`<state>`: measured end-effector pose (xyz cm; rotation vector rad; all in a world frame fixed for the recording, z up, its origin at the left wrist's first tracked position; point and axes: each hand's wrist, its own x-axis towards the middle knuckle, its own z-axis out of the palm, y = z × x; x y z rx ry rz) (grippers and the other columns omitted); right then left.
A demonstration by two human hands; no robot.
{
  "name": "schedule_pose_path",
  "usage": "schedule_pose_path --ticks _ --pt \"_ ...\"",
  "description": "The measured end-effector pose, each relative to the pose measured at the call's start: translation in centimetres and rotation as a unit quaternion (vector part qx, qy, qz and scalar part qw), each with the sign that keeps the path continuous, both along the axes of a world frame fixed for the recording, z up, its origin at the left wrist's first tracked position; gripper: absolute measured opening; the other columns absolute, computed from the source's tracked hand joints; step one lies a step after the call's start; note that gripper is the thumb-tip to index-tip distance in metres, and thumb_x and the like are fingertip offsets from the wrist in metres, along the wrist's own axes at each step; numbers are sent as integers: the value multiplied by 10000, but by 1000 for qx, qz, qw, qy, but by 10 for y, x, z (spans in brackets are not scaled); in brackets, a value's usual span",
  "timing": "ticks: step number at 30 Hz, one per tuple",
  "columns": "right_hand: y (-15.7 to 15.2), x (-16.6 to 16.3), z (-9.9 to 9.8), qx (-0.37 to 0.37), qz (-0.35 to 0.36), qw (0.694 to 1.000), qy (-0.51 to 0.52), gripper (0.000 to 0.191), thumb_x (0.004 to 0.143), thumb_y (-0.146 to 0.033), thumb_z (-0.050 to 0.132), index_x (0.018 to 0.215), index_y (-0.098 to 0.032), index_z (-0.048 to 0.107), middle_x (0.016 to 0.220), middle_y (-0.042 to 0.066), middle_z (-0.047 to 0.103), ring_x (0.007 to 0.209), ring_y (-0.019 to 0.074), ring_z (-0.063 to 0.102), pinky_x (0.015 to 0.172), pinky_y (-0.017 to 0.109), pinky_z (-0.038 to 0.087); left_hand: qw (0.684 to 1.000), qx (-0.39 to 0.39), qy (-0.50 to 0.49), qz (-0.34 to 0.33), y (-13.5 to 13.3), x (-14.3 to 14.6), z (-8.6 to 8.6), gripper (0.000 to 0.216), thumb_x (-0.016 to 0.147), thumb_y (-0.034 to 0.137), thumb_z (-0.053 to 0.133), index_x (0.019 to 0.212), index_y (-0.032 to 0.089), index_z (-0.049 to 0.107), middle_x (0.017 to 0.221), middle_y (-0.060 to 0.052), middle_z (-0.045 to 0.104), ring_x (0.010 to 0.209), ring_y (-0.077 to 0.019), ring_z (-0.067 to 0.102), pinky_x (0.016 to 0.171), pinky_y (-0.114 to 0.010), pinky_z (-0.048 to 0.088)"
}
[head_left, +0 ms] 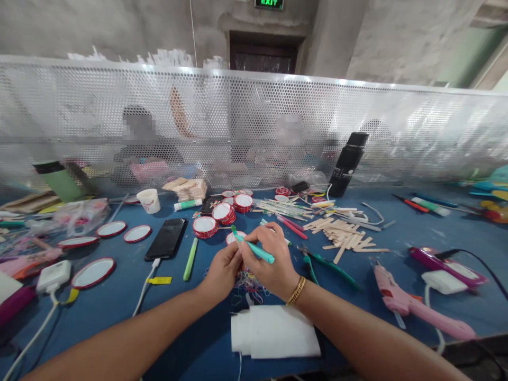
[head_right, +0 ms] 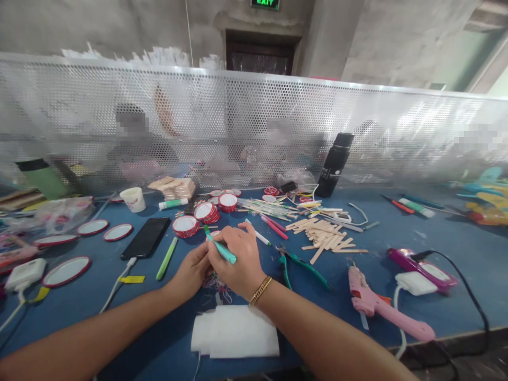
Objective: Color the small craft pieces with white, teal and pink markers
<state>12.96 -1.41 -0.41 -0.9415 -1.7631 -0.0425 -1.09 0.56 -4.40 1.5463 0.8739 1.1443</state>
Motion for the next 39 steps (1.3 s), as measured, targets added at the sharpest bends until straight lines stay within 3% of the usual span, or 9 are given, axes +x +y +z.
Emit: schedule_pose_path --ticks 9,19,39 --pt "4 3 0 -8 -30 999 9 112 879 -237 575 772 -222 545 691 -27 647 687 155 605 945 413 356 1000 3 24 9 5 -3 -5 475 864 624 547 813 155 601 606 44 428 555 -101 330 511 -225 265" --pt "0 0 -1 9 3 1000 2 106 872 -222 581 774 -236 542 705 -31 662 686 155 614 969 416 368 1000 -5 -9 -10 1 0 -1 497 828 647 577 826 152 624 623 41 432 570 -100 332 529 -226 295" --pt "4 3 1 -13 -20 1000 6 137 900 -254 564 767 -229 541 696 -27 650 691 153 611 966 412 355 1000 -12 7 6 4 -1 -2 490 842 647 562 814 160 599 582 53 423 533 -94 335 503 -224 268"
